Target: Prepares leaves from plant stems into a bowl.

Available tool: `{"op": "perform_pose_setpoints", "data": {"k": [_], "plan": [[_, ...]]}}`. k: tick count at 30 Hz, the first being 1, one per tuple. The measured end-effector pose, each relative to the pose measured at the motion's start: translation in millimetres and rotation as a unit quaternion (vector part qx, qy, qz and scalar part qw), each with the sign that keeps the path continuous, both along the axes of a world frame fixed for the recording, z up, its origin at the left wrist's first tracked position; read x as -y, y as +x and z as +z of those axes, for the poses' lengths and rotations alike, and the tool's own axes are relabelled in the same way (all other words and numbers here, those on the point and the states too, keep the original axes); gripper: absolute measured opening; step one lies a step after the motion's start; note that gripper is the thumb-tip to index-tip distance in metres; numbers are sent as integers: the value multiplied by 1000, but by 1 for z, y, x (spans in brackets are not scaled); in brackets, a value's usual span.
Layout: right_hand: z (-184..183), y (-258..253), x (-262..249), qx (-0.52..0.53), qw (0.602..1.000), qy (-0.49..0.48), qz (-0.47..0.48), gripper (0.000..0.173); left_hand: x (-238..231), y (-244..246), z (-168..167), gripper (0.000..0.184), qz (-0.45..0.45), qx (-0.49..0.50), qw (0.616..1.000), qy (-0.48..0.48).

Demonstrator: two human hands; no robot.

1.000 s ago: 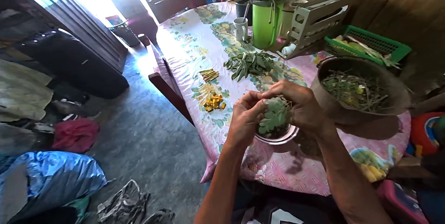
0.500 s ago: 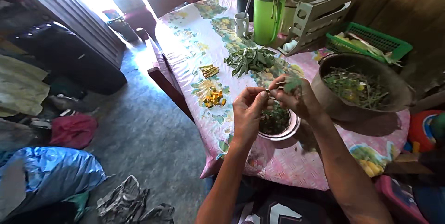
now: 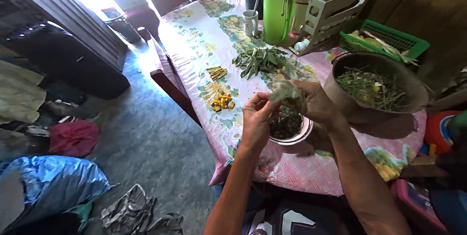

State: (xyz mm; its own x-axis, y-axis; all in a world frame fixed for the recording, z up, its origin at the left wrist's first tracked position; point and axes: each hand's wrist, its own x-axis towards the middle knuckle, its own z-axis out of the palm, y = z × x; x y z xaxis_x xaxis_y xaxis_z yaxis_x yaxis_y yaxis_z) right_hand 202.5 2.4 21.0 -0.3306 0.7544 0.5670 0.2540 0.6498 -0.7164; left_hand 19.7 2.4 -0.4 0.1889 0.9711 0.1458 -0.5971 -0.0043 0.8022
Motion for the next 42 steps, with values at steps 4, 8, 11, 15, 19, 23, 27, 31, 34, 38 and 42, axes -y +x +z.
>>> {"op": "perform_pose_setpoints", "data": {"k": [4, 8, 11, 15, 19, 23, 27, 31, 34, 38, 42], "plan": [[-4, 1, -3, -11, 1000, 15, 5, 18, 1, 2, 0, 7, -11, 10, 1000, 13], [-3, 7, -2, 10, 1000, 6, -24, 22, 1, 4, -2, 9, 1, -12, 1000, 3], [4, 15, -6, 15, 1000, 1, -21, 16, 1, 1, -1, 7, 9, -29, 1000, -2], [4, 20, -9, 30, 999, -21, 21, 24, 1, -3, -1, 8, 10, -41, 999, 8], [4, 4, -3, 21, 1000, 8, -9, 25, 7, 1, -1, 10, 7, -30, 999, 14], [-3, 6, 4, 38, 999, 13, -17, 22, 10, 5, -1, 11, -3, -26, 999, 23], [4, 9, 3, 64, 997, 32, -31, 22, 11, 7, 3, 14, -30, -16, 999, 27], [31, 34, 18, 70, 989, 61, -116, 14, 4, 1, -5, 11, 25, -182, 975, 125], [45, 94, 25, 51, 962, 92, -252, 26, -4, -4, -18, 15, 107, -436, 855, 257], [64, 148, 33, 146, 886, -58, -436, 33, -3, 4, -21, 27, 145, -526, 773, 323], [77, 129, 27, 114, 906, -164, -374, 24, 0, 19, -11, 29, 126, -463, 822, 306]]}}
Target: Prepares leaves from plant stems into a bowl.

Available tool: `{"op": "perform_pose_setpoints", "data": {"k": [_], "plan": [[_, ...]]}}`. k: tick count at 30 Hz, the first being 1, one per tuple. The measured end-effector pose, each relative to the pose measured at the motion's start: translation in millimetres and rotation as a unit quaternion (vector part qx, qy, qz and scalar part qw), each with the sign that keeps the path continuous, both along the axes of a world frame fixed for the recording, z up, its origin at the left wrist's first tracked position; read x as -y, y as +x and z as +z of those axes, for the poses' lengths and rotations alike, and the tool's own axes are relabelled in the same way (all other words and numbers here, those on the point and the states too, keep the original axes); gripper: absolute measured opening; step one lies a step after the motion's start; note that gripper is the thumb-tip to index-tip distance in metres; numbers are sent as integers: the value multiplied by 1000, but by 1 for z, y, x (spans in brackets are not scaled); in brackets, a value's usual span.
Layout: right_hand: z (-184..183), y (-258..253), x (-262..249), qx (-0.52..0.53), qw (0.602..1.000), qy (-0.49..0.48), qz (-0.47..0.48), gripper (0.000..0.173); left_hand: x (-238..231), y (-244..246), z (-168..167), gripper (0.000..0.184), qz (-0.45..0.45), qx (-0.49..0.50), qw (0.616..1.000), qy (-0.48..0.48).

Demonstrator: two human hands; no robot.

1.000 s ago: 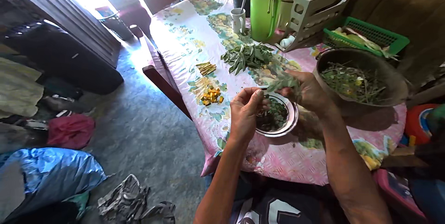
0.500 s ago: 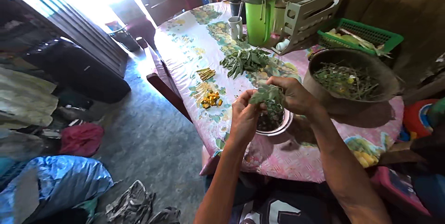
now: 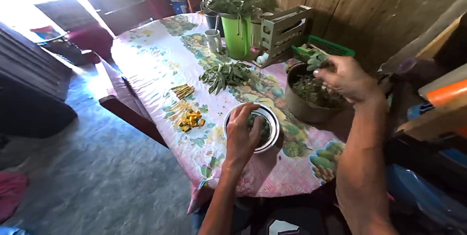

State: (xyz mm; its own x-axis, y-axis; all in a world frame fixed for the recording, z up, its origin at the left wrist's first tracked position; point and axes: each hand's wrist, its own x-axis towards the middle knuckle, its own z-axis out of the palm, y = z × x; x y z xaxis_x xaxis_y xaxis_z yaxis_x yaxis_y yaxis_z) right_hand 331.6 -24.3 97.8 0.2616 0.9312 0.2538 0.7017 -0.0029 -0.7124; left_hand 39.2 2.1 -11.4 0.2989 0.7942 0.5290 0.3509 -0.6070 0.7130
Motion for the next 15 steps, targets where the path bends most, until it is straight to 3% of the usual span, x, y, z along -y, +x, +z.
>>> {"op": "perform_pose_setpoints", "data": {"k": [4, 8, 10, 12, 15], "plan": [[-2, -47, 2, -83, 967, -6, 239, 26, 2, 0, 13, 40, -91, 141, 975, -147], [-30, -87, -9, -194, 869, -78, 448, 38, -3, -9, 23, 56, -174, 281, 917, -224], [-47, -95, -25, -217, 824, -137, 506, 37, -4, -14, 26, 41, -190, 299, 916, -187], [-59, -102, -35, -206, 805, -143, 538, 36, -3, -16, 25, 18, -155, 299, 932, -134], [-62, -108, -35, -149, 841, -95, 511, 23, -1, -19, 21, 10, -88, 326, 935, -110]]}}
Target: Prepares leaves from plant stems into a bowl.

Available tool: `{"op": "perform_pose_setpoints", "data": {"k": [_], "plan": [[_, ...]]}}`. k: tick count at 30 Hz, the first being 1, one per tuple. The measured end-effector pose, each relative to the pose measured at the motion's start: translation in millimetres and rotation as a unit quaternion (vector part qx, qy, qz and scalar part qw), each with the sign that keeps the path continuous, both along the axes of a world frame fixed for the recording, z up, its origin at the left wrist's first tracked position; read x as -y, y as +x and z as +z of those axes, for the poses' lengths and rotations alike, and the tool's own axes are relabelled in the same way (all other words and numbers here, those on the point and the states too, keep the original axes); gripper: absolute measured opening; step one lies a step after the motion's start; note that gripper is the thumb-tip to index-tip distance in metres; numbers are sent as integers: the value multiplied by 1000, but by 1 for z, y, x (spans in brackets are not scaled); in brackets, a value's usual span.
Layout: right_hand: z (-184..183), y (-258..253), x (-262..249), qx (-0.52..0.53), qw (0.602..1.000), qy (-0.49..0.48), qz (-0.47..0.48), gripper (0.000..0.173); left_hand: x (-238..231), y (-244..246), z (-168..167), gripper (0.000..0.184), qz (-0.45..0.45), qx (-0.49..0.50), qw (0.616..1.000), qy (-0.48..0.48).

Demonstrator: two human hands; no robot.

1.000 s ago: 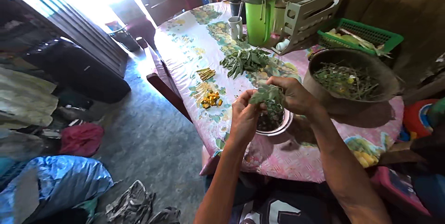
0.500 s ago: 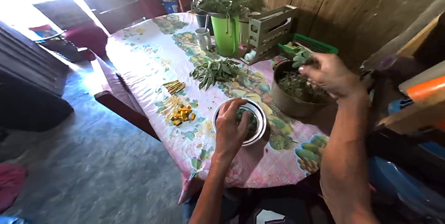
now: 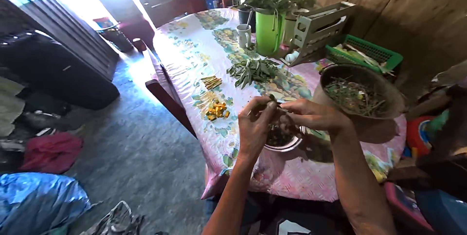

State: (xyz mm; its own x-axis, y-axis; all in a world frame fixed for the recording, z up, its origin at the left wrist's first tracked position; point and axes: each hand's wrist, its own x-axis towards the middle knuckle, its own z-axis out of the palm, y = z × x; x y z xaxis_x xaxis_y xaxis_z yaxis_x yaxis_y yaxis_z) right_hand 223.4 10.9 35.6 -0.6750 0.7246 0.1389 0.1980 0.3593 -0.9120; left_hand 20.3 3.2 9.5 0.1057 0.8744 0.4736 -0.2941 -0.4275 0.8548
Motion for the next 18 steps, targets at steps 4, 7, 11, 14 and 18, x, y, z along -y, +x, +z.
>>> {"op": "perform_pose_setpoints", "data": {"k": [4, 7, 11, 14, 18], "plan": [[-1, -5, 4, -16, 984, 95, -149, 17, -4, 1, -4, 10, 43, 36, 998, -26], [-6, -13, 3, -8, 963, 183, -197, 11, -5, 0, -7, 17, 3, 50, 998, -47], [-11, -13, 0, 27, 947, 245, -207, 12, -12, -8, -21, 40, -70, -17, 997, 1], [-9, -9, -1, 31, 964, 198, -175, 10, -15, -15, -27, 40, -92, -51, 994, 30], [-12, -7, -3, 43, 971, 195, -134, 15, -7, -8, -28, 18, -70, -56, 996, -2]]}}
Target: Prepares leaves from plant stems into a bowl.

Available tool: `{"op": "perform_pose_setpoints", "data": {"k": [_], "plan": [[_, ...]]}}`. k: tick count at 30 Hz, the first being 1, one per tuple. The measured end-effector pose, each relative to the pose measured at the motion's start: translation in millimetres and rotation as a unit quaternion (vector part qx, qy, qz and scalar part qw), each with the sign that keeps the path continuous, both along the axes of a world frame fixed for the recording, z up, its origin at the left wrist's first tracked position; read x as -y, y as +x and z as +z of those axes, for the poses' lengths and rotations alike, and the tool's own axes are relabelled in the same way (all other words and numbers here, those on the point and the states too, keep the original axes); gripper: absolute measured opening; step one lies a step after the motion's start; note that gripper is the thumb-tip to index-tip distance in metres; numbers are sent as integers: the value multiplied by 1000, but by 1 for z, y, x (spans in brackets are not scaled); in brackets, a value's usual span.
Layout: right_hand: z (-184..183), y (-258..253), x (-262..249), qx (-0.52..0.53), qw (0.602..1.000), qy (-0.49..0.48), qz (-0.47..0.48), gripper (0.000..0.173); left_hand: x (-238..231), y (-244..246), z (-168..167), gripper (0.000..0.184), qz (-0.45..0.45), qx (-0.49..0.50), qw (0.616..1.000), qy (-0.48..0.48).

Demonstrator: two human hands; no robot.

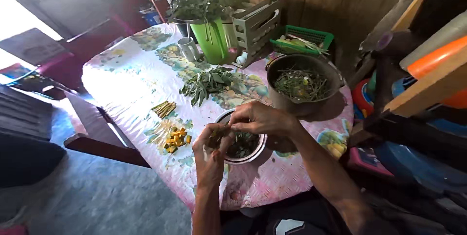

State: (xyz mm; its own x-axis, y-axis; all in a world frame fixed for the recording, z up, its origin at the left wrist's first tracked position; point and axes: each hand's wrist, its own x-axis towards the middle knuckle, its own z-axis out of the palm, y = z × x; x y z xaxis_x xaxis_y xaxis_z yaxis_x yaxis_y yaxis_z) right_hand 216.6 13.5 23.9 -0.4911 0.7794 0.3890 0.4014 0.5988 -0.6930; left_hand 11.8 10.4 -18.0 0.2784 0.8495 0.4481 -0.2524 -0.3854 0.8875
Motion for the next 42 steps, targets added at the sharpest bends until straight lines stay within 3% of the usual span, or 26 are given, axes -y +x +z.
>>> {"op": "perform_pose_setpoints", "data": {"k": [6, 10, 18, 28, 32, 34, 37, 42], "plan": [[-1, -2, -1, 16, 996, 78, -31, 9, -2, 1, 1, 11, -8, 0, 1000, 2], [1, -4, 0, 17, 995, 90, -46, 7, -6, -4, 1, 11, 30, -13, 999, -1], [5, -1, 4, 62, 988, 126, -59, 10, -5, -9, 0, 8, 23, -53, 998, 27], [21, 31, 30, 58, 979, 115, -159, 9, -3, -15, 7, 9, 24, 5, 998, -63], [37, 73, 42, 70, 944, 142, -290, 18, -6, -24, 4, 10, 23, 20, 996, -81], [43, 105, 46, 56, 904, 162, -393, 27, -6, -28, 5, 11, 17, 22, 996, -80], [53, 146, 61, 89, 829, 109, -541, 29, -3, -19, 3, 11, 2, 31, 997, -71], [53, 167, 52, 140, 786, 16, -602, 29, 3, -8, 0, 9, -10, 60, 994, -90]]}}
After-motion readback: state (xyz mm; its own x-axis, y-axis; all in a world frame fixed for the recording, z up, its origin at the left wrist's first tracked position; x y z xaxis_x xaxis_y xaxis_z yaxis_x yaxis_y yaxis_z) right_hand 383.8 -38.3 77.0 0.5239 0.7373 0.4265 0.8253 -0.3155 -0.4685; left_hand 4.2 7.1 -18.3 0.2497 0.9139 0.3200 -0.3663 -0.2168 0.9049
